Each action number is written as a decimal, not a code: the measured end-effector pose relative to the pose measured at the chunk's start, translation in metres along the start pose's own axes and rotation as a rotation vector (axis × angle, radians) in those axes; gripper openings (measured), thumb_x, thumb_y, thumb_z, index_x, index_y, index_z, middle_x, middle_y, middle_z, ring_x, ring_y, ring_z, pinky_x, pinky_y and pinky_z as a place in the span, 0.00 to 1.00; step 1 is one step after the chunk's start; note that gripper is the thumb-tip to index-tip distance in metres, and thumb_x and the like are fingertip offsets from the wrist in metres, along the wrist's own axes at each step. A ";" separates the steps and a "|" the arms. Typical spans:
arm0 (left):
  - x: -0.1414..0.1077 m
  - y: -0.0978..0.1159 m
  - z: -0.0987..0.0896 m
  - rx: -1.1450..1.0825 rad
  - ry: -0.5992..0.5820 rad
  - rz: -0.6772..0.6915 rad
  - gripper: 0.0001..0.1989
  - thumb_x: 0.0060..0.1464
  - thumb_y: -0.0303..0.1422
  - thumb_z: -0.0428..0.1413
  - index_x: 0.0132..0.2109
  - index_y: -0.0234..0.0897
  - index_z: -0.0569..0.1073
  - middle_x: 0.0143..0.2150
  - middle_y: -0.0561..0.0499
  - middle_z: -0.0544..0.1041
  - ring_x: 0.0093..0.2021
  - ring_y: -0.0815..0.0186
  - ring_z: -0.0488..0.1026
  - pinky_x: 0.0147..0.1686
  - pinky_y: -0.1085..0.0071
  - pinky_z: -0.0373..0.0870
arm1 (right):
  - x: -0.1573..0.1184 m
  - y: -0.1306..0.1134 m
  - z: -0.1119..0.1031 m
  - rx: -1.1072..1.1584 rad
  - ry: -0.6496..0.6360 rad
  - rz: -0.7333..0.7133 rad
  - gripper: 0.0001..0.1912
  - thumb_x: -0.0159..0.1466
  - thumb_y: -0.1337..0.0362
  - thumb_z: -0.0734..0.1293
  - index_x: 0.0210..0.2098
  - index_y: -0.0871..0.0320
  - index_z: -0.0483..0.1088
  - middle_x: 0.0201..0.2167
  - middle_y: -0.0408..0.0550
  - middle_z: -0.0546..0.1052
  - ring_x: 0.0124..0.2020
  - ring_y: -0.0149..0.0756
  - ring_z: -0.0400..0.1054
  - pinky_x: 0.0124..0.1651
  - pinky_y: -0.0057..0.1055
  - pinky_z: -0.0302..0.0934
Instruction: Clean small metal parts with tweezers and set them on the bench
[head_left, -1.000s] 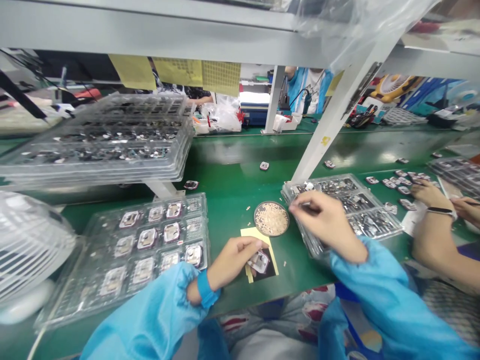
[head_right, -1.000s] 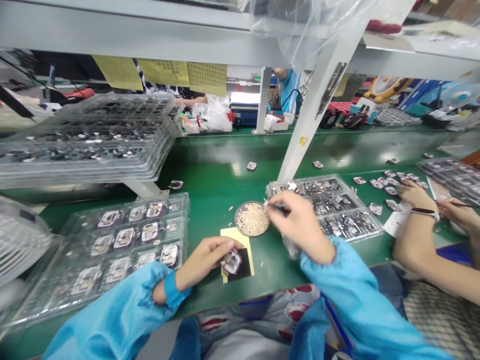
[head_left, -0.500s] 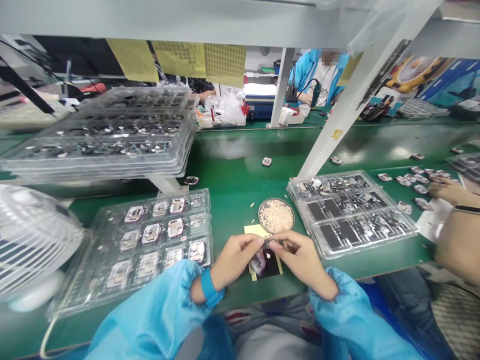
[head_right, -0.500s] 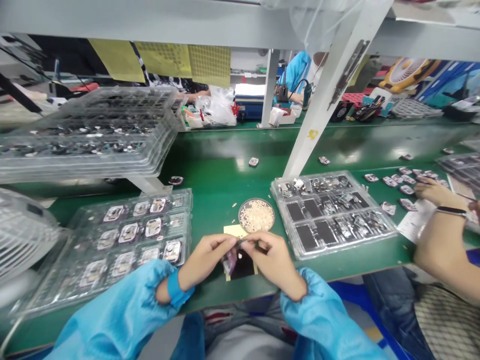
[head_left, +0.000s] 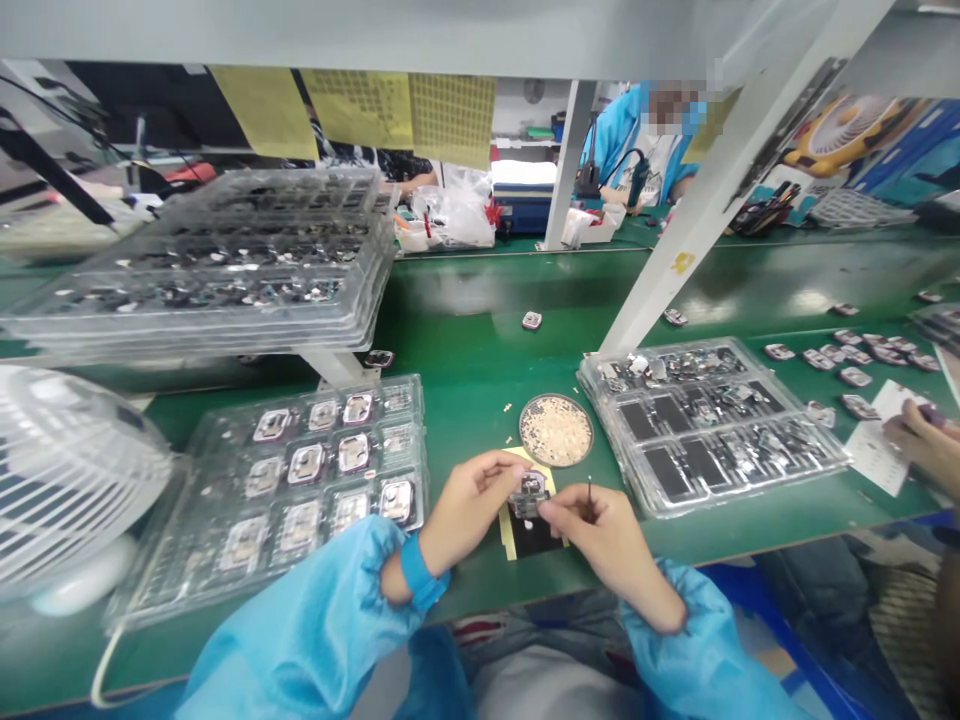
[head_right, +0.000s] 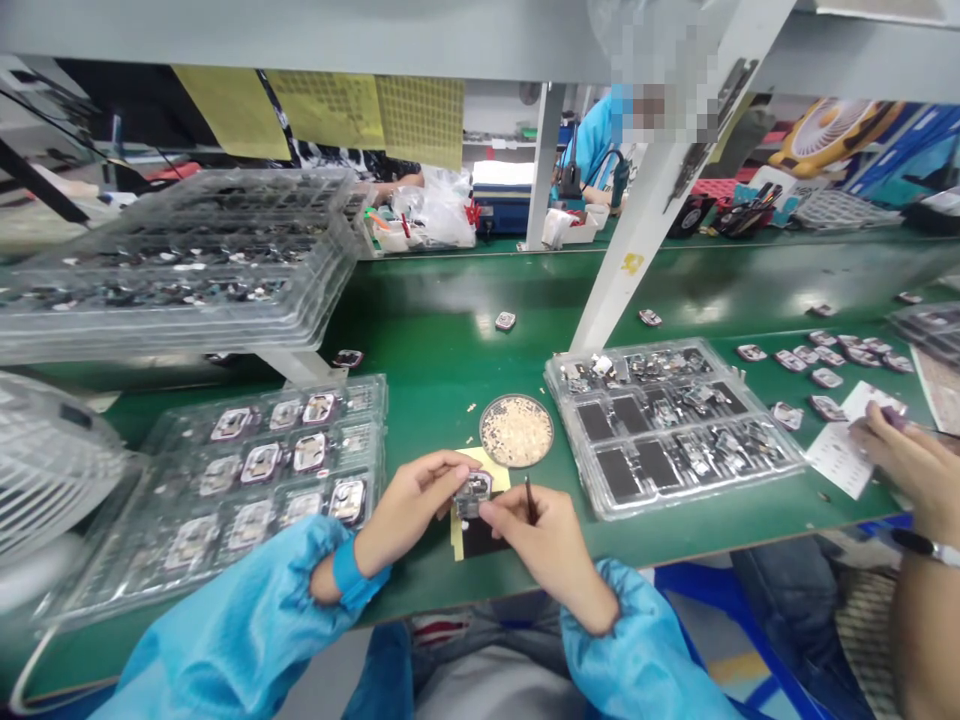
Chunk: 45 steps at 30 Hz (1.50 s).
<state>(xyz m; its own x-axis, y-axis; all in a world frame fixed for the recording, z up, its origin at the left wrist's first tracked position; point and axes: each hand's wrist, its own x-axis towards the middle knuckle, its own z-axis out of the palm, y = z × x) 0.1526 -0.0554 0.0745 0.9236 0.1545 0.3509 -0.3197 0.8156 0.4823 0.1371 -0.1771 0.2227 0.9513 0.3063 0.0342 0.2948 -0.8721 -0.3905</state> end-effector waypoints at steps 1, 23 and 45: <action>-0.001 0.001 -0.001 0.020 0.001 0.003 0.17 0.61 0.43 0.58 0.44 0.33 0.79 0.35 0.47 0.79 0.27 0.69 0.69 0.25 0.76 0.63 | 0.001 0.000 0.002 -0.009 0.014 -0.005 0.19 0.58 0.50 0.74 0.27 0.61 0.76 0.20 0.46 0.76 0.22 0.29 0.65 0.27 0.25 0.58; -0.011 -0.004 -0.001 0.087 -0.090 0.132 0.18 0.60 0.33 0.60 0.57 0.38 0.74 0.54 0.46 0.77 0.51 0.59 0.75 0.50 0.68 0.72 | 0.010 0.005 -0.002 0.003 0.053 -0.002 0.23 0.60 0.48 0.72 0.24 0.62 0.72 0.19 0.45 0.72 0.20 0.26 0.59 0.25 0.25 0.52; -0.009 -0.009 0.000 0.274 -0.014 0.140 0.20 0.56 0.30 0.60 0.56 0.42 0.75 0.49 0.48 0.78 0.33 0.68 0.70 0.33 0.73 0.68 | 0.013 0.000 -0.001 -0.023 0.086 -0.020 0.20 0.59 0.49 0.72 0.27 0.62 0.75 0.21 0.45 0.73 0.23 0.29 0.62 0.28 0.26 0.56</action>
<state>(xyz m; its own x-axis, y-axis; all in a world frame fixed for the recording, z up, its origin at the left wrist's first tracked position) 0.1472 -0.0646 0.0669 0.8641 0.2456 0.4393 -0.4907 0.6055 0.6266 0.1496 -0.1733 0.2245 0.9493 0.2905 0.1205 0.3145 -0.8753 -0.3674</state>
